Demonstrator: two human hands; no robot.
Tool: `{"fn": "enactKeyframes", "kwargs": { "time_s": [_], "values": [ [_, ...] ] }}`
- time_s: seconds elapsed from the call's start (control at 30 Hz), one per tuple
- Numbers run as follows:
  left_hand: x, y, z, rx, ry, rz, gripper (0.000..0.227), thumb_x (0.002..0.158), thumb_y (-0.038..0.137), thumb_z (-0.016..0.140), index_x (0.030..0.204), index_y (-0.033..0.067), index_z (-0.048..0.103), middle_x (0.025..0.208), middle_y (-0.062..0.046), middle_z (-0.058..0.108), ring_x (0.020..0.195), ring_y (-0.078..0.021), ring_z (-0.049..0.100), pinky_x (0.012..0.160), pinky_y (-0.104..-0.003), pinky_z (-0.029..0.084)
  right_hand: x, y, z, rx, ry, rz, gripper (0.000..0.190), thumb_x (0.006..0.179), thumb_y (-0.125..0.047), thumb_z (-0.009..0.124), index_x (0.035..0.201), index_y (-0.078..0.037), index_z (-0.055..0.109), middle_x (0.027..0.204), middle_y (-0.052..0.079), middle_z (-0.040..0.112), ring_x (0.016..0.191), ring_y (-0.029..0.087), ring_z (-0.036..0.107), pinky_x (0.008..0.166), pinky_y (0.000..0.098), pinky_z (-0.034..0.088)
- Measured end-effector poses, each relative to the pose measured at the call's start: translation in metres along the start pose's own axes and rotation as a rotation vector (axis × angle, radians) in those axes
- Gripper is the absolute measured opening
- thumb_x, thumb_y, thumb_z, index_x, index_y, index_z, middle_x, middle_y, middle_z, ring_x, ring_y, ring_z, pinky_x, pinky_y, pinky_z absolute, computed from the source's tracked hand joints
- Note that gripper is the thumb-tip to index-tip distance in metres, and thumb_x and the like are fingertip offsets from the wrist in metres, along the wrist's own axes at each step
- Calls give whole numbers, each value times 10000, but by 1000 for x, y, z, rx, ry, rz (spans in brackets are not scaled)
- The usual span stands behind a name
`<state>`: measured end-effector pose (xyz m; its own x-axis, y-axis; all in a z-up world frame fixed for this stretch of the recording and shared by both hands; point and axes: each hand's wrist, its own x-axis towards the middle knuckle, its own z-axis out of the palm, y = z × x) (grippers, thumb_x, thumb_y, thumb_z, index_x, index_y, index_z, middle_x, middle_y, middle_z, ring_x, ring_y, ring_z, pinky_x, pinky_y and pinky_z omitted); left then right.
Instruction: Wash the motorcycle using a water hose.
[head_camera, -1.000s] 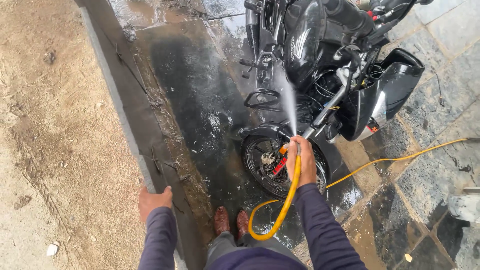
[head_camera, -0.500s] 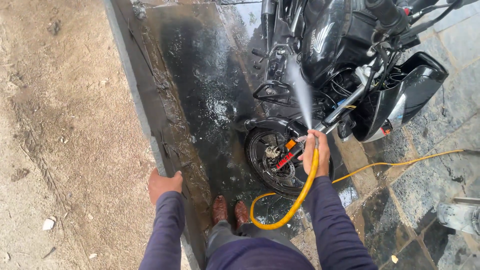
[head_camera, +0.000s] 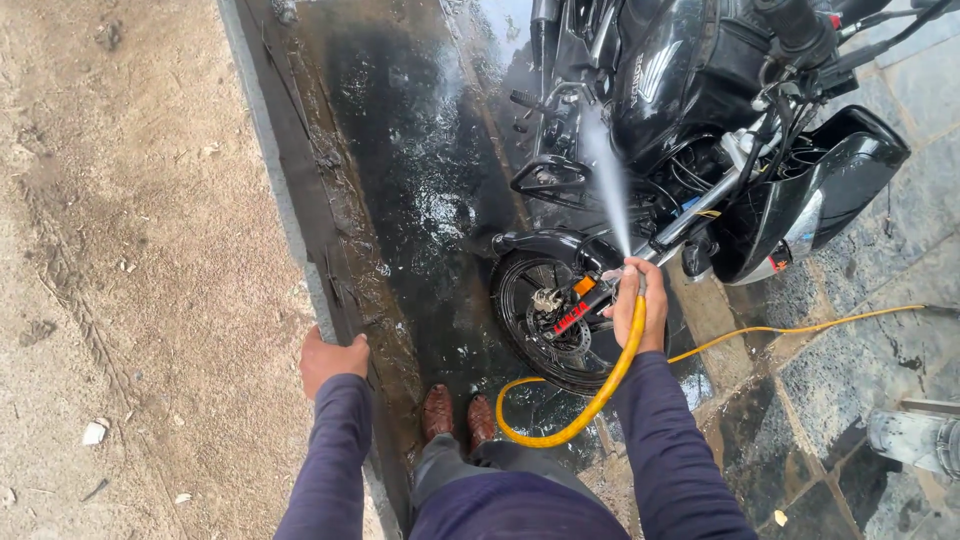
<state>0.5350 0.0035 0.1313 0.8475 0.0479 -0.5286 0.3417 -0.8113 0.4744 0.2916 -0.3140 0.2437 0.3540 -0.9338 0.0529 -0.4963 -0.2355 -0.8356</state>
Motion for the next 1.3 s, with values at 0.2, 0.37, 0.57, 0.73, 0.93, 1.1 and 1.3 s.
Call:
{"fn": "enactKeyframes", "kwargs": {
  "time_s": [0.2, 0.37, 0.57, 0.73, 0.93, 1.1, 1.3],
  "values": [
    [2, -4, 2, -30, 9, 38, 761, 744, 322, 848, 1400, 35, 591, 1294, -195, 681, 1172, -362, 666, 999, -475, 512, 16, 49, -20, 52, -24, 68, 325, 1075, -298, 474, 1280, -55, 538, 965, 71, 723, 504, 106, 589, 459, 241, 516],
    [-8, 8, -11, -31, -18, 18, 710, 750, 309, 835, 1379, 61, 618, 1281, -179, 693, 1167, -359, 673, 1001, -477, 515, 14, 15, -39, 78, 90, 147, 338, 1083, -321, 444, 1276, -73, 569, 998, 53, 674, 502, 125, 602, 373, 230, 387],
    [3, -4, 2, -35, -16, 22, 819, 750, 309, 845, 1455, 27, 539, 1322, -203, 664, 1182, -354, 667, 1030, -461, 499, 24, 20, -51, 193, 46, 106, 335, 1104, -348, 445, 1263, -78, 564, 999, 95, 732, 531, 144, 624, 357, 208, 360],
    [-1, 2, -2, -4, -10, 4, 835, 744, 344, 846, 1455, 41, 533, 1353, -199, 638, 1211, -359, 639, 1030, -462, 490, 40, 24, -70, 232, 32, 145, 318, 1105, -357, 450, 1300, -126, 549, 1033, 75, 739, 569, 137, 650, 376, 200, 381],
    [-9, 9, -3, 68, 85, -29, 692, 812, 495, 781, 1322, 47, 647, 1258, -174, 680, 1148, -361, 656, 935, -504, 518, 57, 28, -72, 259, 14, 134, 325, 1130, -381, 453, 1333, -146, 548, 1054, 51, 729, 605, 130, 667, 415, 189, 400],
    [-12, 9, -6, 113, 83, -71, 445, 865, 422, 738, 1172, 100, 747, 1139, -153, 729, 1036, -365, 705, 865, -504, 548, 71, 45, -25, 192, -27, 79, 321, 1117, -357, 467, 1330, -128, 539, 1047, 44, 723, 602, 139, 664, 385, 192, 372],
    [-11, 14, -7, 172, 69, -117, 312, 859, 361, 735, 1079, 143, 771, 1031, -130, 750, 957, -364, 724, 816, -504, 557, 125, 70, 37, 148, -87, 63, 358, 1120, -387, 455, 1352, -119, 508, 989, 63, 714, 625, 125, 689, 386, 175, 395]
  ]
}}
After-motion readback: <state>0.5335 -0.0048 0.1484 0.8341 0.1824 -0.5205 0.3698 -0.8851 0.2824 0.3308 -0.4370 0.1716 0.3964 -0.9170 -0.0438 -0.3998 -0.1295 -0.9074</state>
